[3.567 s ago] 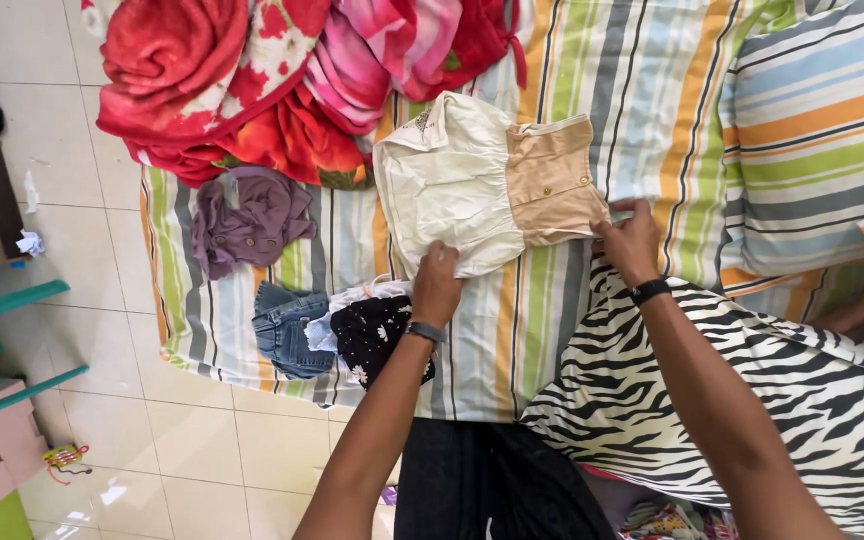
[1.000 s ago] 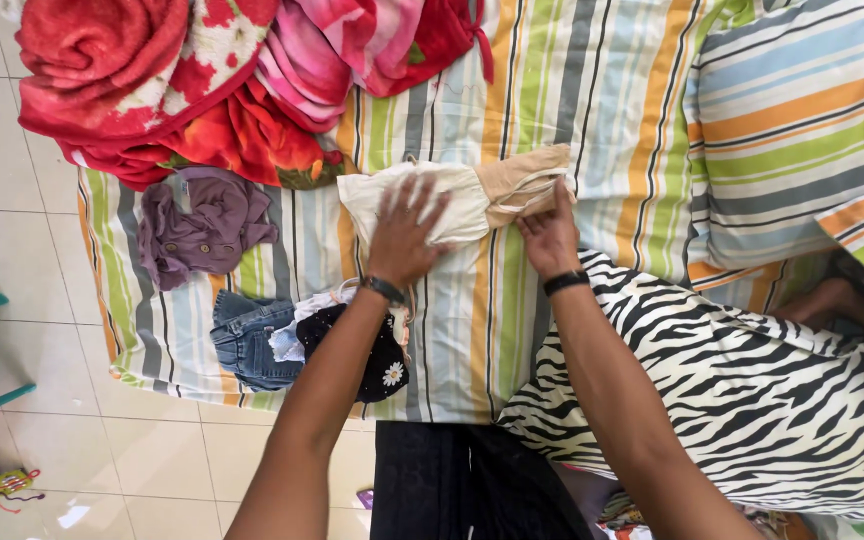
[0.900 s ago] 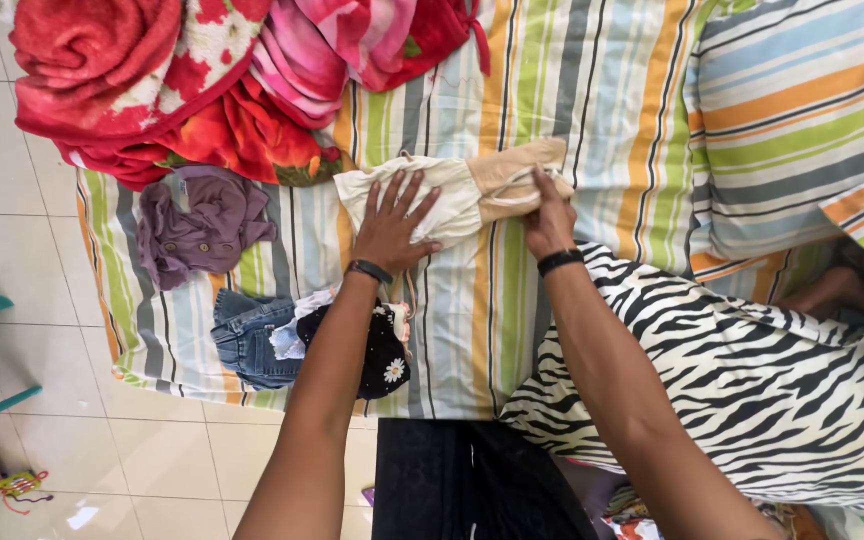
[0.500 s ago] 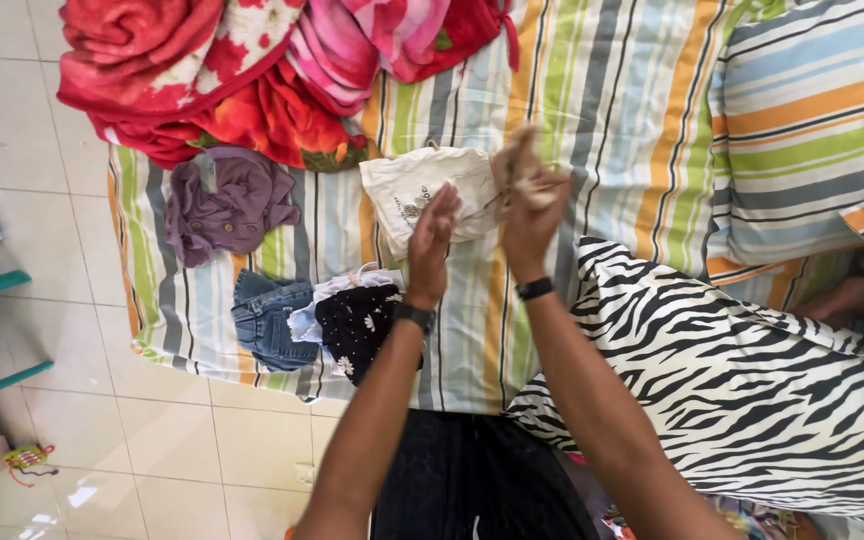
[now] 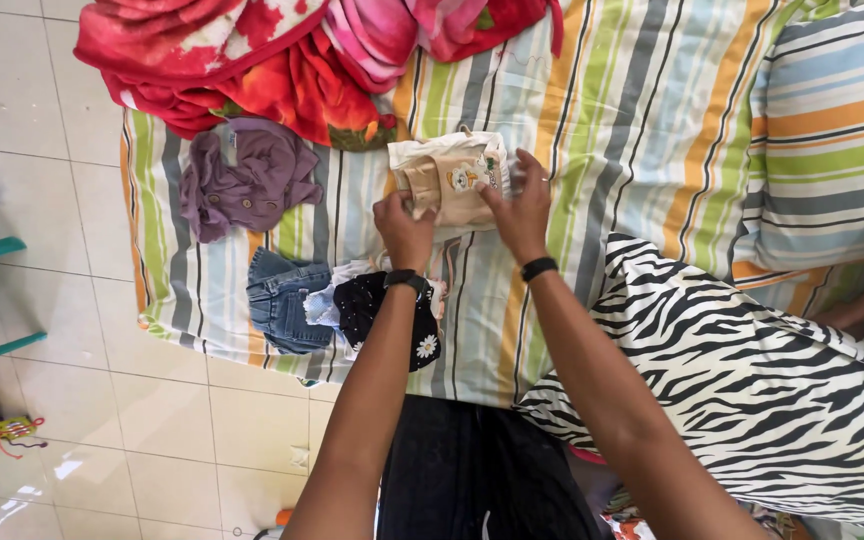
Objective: Folding various items of children's clothing and organizing them into piles on a bed.
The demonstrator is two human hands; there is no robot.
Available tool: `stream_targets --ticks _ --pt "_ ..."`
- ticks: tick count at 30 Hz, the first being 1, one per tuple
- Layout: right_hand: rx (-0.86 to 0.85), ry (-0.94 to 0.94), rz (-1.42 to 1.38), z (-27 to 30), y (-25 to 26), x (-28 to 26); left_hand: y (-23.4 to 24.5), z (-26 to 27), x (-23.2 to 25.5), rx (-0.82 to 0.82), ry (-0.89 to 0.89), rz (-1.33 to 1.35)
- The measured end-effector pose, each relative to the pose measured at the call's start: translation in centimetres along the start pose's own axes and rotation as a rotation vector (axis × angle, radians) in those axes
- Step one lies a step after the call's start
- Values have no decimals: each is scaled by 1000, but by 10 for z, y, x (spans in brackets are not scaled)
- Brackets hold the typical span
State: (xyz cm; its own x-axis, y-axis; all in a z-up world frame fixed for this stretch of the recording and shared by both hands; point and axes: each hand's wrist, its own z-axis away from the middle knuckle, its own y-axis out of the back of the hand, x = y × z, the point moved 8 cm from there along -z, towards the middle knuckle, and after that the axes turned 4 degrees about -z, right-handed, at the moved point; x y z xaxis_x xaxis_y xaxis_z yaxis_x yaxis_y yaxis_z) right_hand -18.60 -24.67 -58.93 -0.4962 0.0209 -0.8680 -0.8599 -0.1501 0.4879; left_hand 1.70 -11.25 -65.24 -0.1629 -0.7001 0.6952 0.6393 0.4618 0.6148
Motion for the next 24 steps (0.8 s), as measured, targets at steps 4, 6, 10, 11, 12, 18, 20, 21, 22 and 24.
stream_targets --ticks 4,6,10,11,12,18,20,21,22,24 --pt "-292 -370 -382 -19 -30 44 -3 -3 14 153 -308 -110" --pt "-384 -477 -503 -16 -33 40 -3 -12 8 88 -206 36" --pt "-392 -412 -745 6 -10 -1 -8 13 24 -326 -110 222" --pt "-343 -368 -879 12 2 -16 -5 26 33 -372 -136 477" --pt "-355 -375 -874 31 15 -29 5 54 38 -363 -125 480" --pt "-110 -618 -1254 147 72 -18 25 208 -2 -209 65 1062" --pt "-149 -688 -1177 188 72 -22 9 254 -6 -464 388 1503" --pt "-159 -686 -1170 201 70 -31 18 254 -2 -457 386 1513" --pt "-184 -751 -1103 218 65 -37 30 252 -10 -352 423 1302" --pt "-231 -809 -1030 238 57 -50 56 243 -24 -231 453 1101"
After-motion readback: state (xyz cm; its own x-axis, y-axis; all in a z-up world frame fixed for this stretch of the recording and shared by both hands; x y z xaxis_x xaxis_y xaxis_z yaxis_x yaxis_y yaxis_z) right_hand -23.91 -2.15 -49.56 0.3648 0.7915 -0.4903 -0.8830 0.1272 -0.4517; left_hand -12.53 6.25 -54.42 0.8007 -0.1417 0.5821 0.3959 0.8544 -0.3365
